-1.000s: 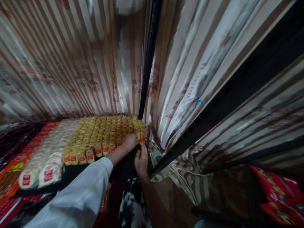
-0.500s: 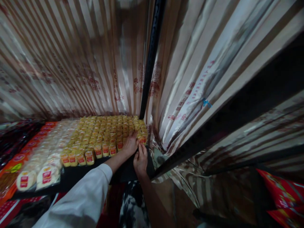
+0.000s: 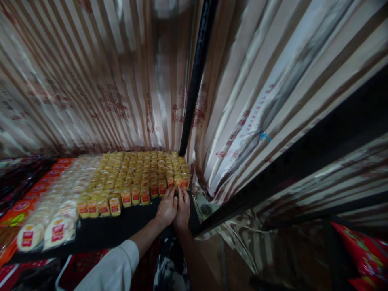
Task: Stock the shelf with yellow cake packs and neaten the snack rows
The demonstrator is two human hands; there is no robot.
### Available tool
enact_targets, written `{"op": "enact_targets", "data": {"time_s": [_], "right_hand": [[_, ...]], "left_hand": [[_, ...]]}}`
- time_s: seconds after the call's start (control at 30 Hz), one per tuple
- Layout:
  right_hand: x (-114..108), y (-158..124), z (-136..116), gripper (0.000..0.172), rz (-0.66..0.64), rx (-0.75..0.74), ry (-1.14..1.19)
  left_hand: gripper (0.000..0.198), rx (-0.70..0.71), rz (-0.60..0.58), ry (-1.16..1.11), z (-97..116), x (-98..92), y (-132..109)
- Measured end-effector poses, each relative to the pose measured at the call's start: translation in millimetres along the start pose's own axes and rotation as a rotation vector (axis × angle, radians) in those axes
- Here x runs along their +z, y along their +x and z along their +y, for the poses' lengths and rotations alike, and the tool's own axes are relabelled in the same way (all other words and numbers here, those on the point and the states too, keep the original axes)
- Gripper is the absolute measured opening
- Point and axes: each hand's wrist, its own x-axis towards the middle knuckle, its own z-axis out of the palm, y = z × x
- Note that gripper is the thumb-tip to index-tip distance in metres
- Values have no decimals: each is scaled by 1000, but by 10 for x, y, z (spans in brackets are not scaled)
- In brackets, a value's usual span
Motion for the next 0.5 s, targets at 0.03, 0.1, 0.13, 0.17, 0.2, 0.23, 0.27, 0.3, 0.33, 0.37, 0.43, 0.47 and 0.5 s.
{"op": "enact_targets", "data": {"time_s": [0.03,0.1,0.13,0.17,0.2,0.23,0.27,0.3,0.33,0.37,0.43,0.47,0.5], "right_hand": [[-3,0,-1,47,3,6,1],[-10,0,-6,47,10,11,7],[-12,1,-9,46,15,10,11],[-15,2,-12,46,17,5,14],[-16,3,-15,46,17,0,16],[-17,3,-17,46,13,-3,16],[-17,4,-19,46,6,-5,14],[-16,3,-20,47,2,-6,12],[-13,2,-21,47,-2,-9,9],[-8,1,-21,48,-3,-11,5],[4,-1,-18,48,-7,-18,-3],[11,-2,-16,48,-12,-16,-10],[18,-3,-13,48,-17,-10,-18]], "left_hand": [[50,3,-7,-6,-8,10,18],[50,16,-16,-16,-24,20,44],[49,19,-19,-21,-30,22,51],[49,18,-20,-24,-34,23,57],[48,14,-20,-25,-36,24,60],[48,7,-19,-25,-36,25,63],[48,-3,-17,-24,-35,26,65],[48,-15,-16,-23,-34,28,68],[48,-27,-14,-21,-33,31,72],[48,-40,-13,-20,-33,35,76],[48,-60,-5,-17,-36,46,85],[49,-68,-1,-15,-38,51,88],[49,-75,3,-14,-39,56,89]]}}
